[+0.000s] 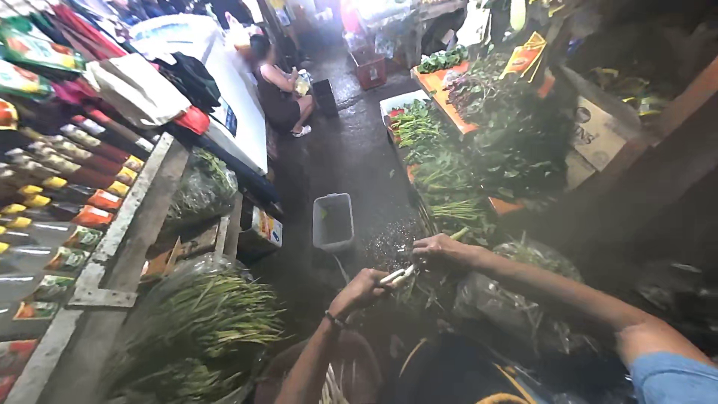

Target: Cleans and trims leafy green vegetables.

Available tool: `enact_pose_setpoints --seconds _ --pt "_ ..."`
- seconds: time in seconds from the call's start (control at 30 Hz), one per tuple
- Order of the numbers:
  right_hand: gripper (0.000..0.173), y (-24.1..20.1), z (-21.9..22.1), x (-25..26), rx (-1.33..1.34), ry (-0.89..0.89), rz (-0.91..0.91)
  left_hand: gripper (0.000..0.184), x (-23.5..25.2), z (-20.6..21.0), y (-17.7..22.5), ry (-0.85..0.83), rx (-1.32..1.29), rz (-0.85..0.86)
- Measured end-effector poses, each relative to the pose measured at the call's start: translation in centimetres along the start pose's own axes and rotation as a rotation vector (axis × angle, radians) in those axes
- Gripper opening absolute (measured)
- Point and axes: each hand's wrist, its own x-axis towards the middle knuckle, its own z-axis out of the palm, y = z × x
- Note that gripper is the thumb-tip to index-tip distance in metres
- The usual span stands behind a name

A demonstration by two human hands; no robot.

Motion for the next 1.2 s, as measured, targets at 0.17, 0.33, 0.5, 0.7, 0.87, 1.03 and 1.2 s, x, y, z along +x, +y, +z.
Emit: enact_pose_setpoints --seconds 0.17,0.33,0.5,0.7,0.87,1.03,1.2 --pt "0.013 0.1 1.7 -0.4 -0.123 0.109 -0.101 0.030 0.2 0.2 0.1 -0.021 0.010 0.026" --pt "0.008 0.4 2.3 -0.5 -0.306 0.248 -0.153 0.027 0.7 -0.4 -0.4 -0.017 -0.104 0.035" --pt "0.014 0.4 1.4 -1.9 -0.512 0.189 -0.272 0.013 0.0 -0.7 -0.2 -0.067 -0.582 -0.014" --pt "0.012 5.1 0.9 -5.3 -0.614 0.313 -0.179 0.016 -1.5 -1.3 -1.9 -0.137 -0.825 -0.043" --pt "0.009 6.9 1.1 -7.6 -0.646 0.382 -0.047 0.016 -1.3 -0.3 -2.3 -0.172 -0.812 -0.026" --pt "0.015 7.4 1.3 -9.8 -0.437 0.241 0.308 0.014 -1.1 -0.1 -1.7 -0.143 -0.833 -0.047" --pt "0.029 12.8 2.1 -15.6 -0.265 0.224 0.822 0.012 -2.4 -0.9 -2.5 -0.071 -0.877 -0.096"
